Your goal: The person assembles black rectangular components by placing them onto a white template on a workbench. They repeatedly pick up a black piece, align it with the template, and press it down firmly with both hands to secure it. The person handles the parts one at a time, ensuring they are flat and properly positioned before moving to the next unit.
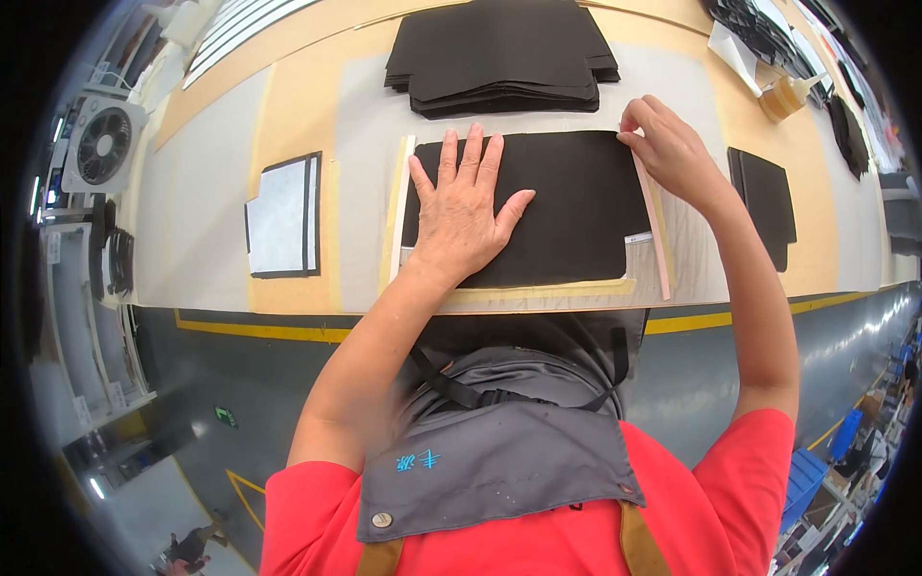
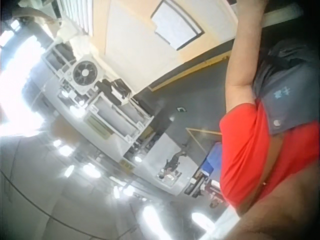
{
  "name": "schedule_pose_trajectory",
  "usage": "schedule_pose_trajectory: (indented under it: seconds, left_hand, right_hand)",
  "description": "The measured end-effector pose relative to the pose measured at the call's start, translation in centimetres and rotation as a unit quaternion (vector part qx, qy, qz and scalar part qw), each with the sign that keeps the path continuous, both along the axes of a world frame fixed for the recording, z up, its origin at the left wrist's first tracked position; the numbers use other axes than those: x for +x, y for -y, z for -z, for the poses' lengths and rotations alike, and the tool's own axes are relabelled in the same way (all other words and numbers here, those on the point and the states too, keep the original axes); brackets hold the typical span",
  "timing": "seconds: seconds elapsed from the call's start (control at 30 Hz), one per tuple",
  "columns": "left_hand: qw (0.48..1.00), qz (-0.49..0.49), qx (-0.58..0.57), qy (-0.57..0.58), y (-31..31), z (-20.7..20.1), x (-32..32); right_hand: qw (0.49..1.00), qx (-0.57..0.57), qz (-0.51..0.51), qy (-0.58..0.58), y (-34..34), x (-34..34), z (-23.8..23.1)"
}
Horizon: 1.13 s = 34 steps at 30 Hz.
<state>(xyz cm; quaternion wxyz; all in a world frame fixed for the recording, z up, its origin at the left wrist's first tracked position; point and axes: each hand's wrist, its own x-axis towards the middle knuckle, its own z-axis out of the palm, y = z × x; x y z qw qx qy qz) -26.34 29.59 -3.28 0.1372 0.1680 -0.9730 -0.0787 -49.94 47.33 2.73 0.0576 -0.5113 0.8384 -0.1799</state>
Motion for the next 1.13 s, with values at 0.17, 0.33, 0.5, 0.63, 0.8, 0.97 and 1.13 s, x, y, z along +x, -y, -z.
schedule_pose_trajectory:
  seconds: [0.17, 0.33, 0.5, 0.63, 0.8, 0.97, 1.13]
  left_hand:
    - [0.994, 0.029, 0.086, -0.055, 0.4, 0.1, 0.6]
    - [0.98, 0.075, 0.166, -0.084, -1.2, -1.3, 3.9]
    - [0.89, -0.026, 0.385, -0.243, -0.4, -2.7, 6.6]
    - [0.727, -0.044, 0.655, -0.202, 0.2, -3.4, 5.4]
    - [0.665, -0.054, 0.718, -0.198, 2.6, -6.0, 2.5]
    - [0.74, -0.024, 0.645, -0.191, 11.9, -8.3, -3.6]
    - [0.826, -0.056, 0.545, -0.135, 18.8, -8.7, -9.9]
  right_hand:
    - [0.885, -0.047, 0.178, 0.427, -0.5, 2.9, -1.4]
    - [0.979, -0.12, 0.085, 0.144, -3.3, 8.5, -0.5]
    - [0.973, -0.209, 0.051, 0.087, -8.5, 10.5, -4.9]
    - [0.931, -0.222, 0.144, 0.252, -10.2, 9.3, -6.0]
    - [0.905, -0.206, 0.175, 0.327, -5.4, 5.6, -6.6]
    - [0.879, -0.272, 0.119, 0.372, 4.0, -1.9, -5.1]
    - [0.889, -0.227, 0.091, 0.388, 10.1, -10.4, -1.2]
